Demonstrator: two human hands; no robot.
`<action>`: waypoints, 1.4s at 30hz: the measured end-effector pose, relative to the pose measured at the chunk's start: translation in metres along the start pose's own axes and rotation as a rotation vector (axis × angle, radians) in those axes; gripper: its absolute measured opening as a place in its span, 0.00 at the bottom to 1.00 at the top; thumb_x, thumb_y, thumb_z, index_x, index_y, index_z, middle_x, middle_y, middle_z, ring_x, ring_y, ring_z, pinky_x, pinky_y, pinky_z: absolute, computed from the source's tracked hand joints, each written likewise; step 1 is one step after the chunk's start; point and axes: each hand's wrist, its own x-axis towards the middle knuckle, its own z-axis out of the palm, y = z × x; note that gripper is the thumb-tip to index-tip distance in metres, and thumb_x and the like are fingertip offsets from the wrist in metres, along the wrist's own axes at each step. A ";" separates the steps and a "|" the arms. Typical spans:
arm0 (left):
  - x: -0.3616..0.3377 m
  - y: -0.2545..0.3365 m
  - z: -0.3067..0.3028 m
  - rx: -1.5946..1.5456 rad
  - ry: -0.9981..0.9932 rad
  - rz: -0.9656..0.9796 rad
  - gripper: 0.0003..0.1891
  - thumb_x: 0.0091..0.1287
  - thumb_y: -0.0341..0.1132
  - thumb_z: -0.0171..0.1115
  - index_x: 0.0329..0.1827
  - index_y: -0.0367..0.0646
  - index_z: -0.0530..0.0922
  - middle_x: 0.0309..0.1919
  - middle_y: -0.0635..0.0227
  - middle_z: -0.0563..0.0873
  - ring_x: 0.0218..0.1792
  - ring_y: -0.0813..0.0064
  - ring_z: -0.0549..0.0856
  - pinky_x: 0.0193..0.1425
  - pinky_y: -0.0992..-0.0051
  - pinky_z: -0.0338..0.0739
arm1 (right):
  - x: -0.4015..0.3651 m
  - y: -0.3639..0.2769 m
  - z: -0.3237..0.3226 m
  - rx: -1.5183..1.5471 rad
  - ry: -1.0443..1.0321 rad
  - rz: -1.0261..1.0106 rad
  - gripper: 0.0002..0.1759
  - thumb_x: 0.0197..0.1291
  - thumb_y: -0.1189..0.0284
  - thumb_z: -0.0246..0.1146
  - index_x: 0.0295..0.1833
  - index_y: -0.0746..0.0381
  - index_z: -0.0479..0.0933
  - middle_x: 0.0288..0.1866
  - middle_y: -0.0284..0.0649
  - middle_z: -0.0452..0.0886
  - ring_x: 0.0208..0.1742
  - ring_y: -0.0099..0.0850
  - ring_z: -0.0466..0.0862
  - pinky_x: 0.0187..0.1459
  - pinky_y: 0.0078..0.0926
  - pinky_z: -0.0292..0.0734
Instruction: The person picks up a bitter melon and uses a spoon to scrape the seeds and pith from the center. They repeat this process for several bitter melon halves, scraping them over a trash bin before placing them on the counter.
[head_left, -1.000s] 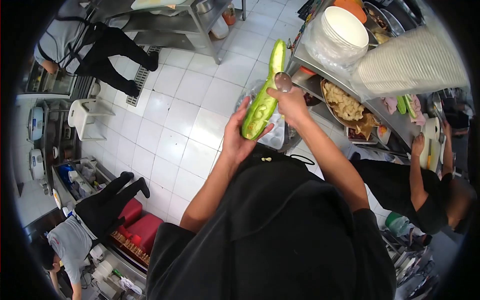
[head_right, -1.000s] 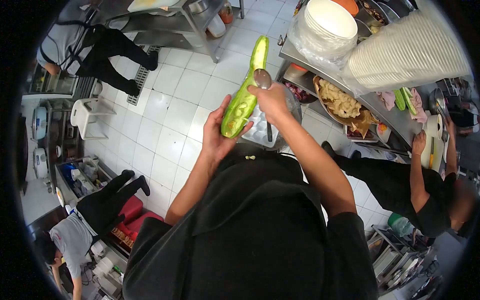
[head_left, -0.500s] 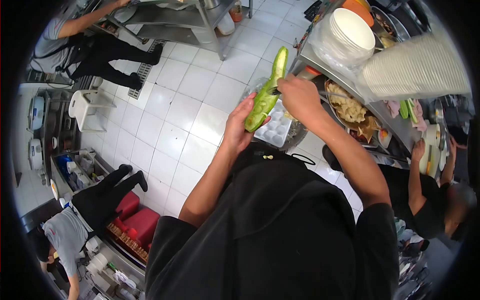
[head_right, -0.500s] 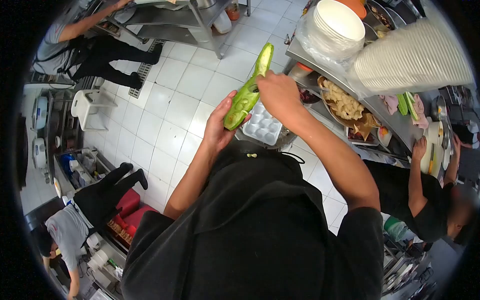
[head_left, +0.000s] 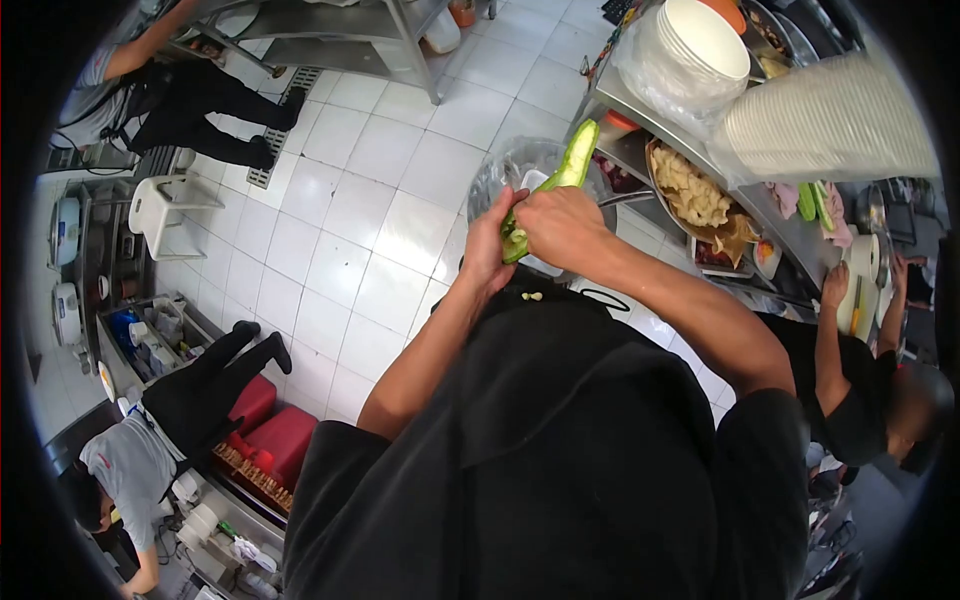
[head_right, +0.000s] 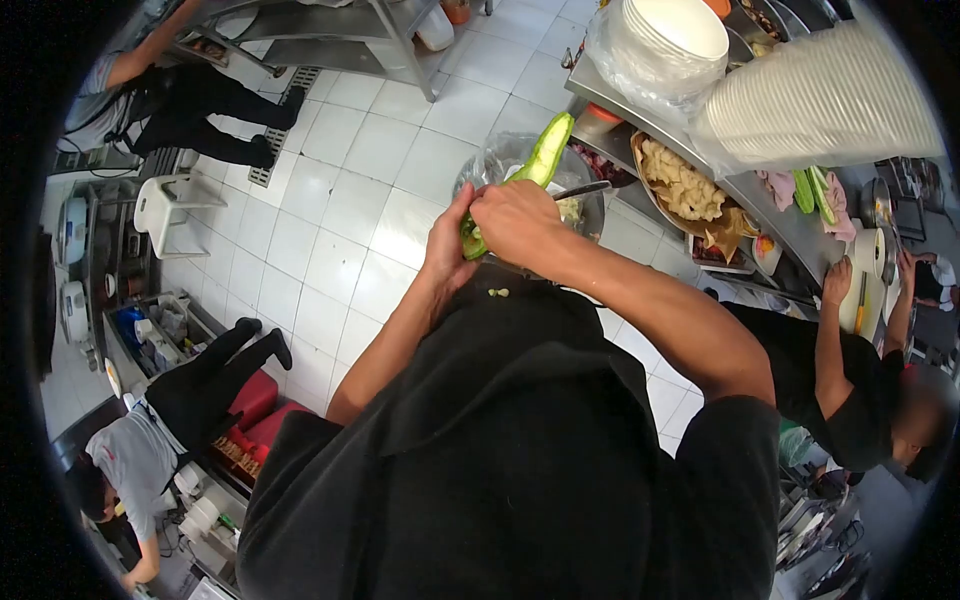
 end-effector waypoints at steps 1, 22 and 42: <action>0.000 -0.001 0.000 0.013 -0.003 -0.008 0.24 0.75 0.49 0.52 0.62 0.37 0.73 0.55 0.60 0.81 0.56 0.67 0.81 0.61 0.66 0.75 | -0.001 -0.002 -0.001 0.003 -0.038 -0.001 0.06 0.44 0.73 0.63 0.28 0.63 0.82 0.30 0.47 0.84 0.35 0.44 0.86 0.37 0.43 0.80; 0.012 0.029 0.017 0.053 -0.196 0.133 0.32 0.71 0.33 0.53 0.77 0.40 0.55 0.63 0.55 0.75 0.54 0.64 0.81 0.59 0.62 0.77 | -0.014 0.043 0.000 1.089 0.337 0.600 0.13 0.56 0.66 0.67 0.36 0.66 0.82 0.24 0.38 0.82 0.26 0.29 0.81 0.33 0.31 0.74; -0.028 0.014 0.087 1.433 0.075 1.134 0.29 0.57 0.32 0.73 0.62 0.39 0.74 0.62 0.58 0.78 0.62 0.62 0.76 0.64 0.65 0.70 | -0.090 0.109 -0.013 0.970 0.202 0.650 0.18 0.41 0.71 0.69 0.37 0.75 0.81 0.30 0.50 0.84 0.31 0.34 0.85 0.38 0.32 0.78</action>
